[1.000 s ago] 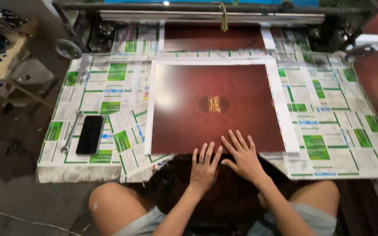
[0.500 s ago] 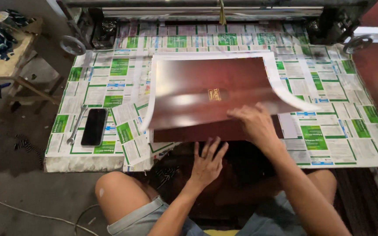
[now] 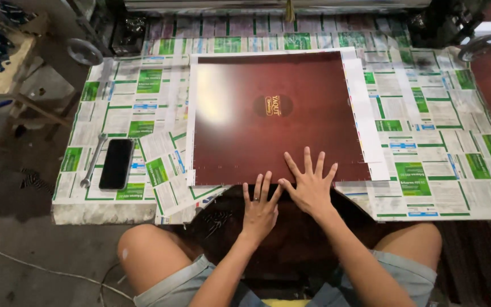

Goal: The person sits on the floor and aligns a large maroon sheet on a table covered with newspaper. They use both hands to smooth and position the sheet, ensuring it is flat and correctly placed.

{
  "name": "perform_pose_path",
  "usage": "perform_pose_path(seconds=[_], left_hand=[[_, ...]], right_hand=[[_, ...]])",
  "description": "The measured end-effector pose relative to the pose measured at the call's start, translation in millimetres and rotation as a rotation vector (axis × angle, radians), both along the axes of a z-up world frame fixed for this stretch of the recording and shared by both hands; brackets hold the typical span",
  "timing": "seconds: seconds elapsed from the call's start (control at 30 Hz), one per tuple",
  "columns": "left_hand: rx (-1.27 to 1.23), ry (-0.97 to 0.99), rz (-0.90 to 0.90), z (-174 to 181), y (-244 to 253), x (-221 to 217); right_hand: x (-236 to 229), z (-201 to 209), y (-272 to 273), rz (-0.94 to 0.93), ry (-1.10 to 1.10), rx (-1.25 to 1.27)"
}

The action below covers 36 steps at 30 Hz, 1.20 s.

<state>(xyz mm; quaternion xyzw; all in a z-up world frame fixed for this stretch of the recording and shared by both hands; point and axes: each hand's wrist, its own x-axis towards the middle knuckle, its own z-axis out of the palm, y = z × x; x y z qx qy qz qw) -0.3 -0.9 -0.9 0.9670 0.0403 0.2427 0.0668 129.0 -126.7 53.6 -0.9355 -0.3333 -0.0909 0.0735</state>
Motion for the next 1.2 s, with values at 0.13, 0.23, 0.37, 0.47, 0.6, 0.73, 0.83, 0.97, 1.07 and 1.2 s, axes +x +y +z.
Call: perform_pose_path(seconds=[0.13,0.23,0.37,0.47,0.6,0.73,0.83,0.97,1.07,1.2], left_hand=[[0.065,-0.021,0.03,5.8,0.6,0.6],[0.057,-0.041,0.045,9.5,1.2,1.6],[0.057,-0.043,0.048,6.0,1.7,3.4],[0.059,-0.051,0.049,0.2,3.5,4.8],[0.061,-0.034,0.053,-13.2,3.2,7.0],[0.051,0.025,0.037,-20.1,3.6,6.1],[0.072,0.004,0.052,-19.6,5.6,8.0],[0.073,0.01,0.043,-14.9,3.9,2.8],[0.038,-0.002,0.026,-10.0,5.9,4.7],[0.05,-0.029,0.025,-6.6,7.4,3.8]], right_hand=[[36.8,-6.9,12.7,-0.02,0.035,0.003],[76.5,-12.0,27.9,-0.029,0.049,0.003],[125.6,-7.3,51.4,-0.028,0.09,-0.01],[156.4,-6.4,68.2,-0.028,0.133,-0.017],[189.0,-3.3,86.6,-0.037,0.184,-0.03],[218.6,1.4,102.5,-0.036,0.245,-0.053],[240.6,5.8,116.1,-0.051,0.276,-0.088],[248.2,6.5,125.8,-0.075,0.266,-0.083],[240.0,5.7,122.0,-0.084,0.234,-0.077],[188.6,-0.8,96.9,-0.054,0.181,-0.07]])
